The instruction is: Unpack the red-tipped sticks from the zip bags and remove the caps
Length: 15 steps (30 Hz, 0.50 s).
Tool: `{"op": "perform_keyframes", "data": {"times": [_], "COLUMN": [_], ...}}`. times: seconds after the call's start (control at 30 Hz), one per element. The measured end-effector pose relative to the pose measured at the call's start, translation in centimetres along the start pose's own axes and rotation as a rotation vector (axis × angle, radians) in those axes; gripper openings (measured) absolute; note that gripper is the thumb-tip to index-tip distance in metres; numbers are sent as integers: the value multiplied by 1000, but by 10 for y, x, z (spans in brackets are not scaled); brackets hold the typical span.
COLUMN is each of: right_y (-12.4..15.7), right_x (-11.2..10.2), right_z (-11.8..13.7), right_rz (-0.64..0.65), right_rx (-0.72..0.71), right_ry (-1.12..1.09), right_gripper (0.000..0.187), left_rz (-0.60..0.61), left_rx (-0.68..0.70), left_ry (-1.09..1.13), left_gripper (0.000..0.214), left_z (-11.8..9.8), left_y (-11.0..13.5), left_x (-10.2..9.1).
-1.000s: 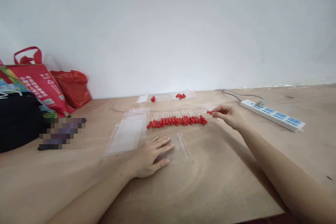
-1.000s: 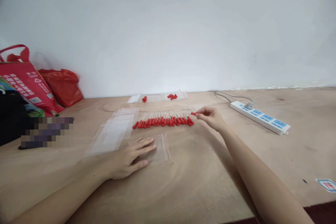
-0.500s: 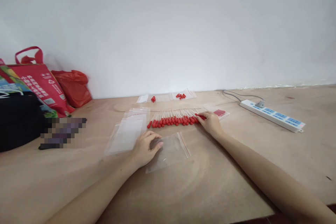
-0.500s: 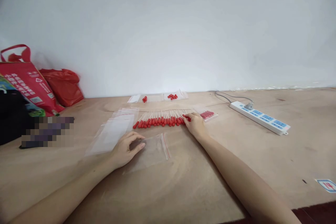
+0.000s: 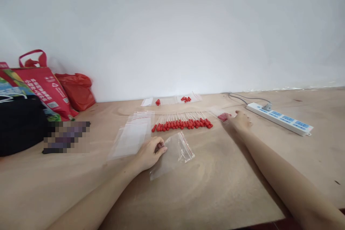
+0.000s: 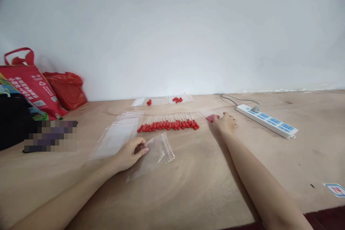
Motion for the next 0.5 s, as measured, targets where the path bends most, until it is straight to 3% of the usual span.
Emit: {"op": "perform_keyframes", "data": {"times": [0.07, 0.13, 0.17, 0.23, 0.33, 0.5], "right_y": [-9, -15, -17, -20, -21, -18], "right_x": [5, 9, 10, 13, 16, 15], "right_z": [-10, -15, -17, -19, -21, -21], "right_rz": [65, 108, 128, 161, 181, 110], "right_rx": [39, 55, 66, 93, 130, 104], "right_ry": [2, -1, -12, -58, -140, -294], "right_gripper": [68, 66, 63, 51, 33, 23], "left_rz": [-80, -252, -369, -484, -455, -273], "left_rx": [-44, -150, -224, -360, -517, -535], "left_ry": [55, 82, 76, 51, -114, -378], "left_gripper": [15, 17, 21, 33, 42, 34], "left_z": [9, 27, 39, 64, 93, 106], "left_y": [-1, -3, -4, -4, -4, -3], "left_x": [-9, -23, -32, -46, -55, -46]}}
Point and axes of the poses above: each hand's wrist, its own y-axis away from the middle knuckle, its own x-axis out of the palm, z = x × y, the point moved 3 cm from there along -y, towards the middle knuckle, and after that the axes turned 5 degrees about -y, right-handed, at the moved point
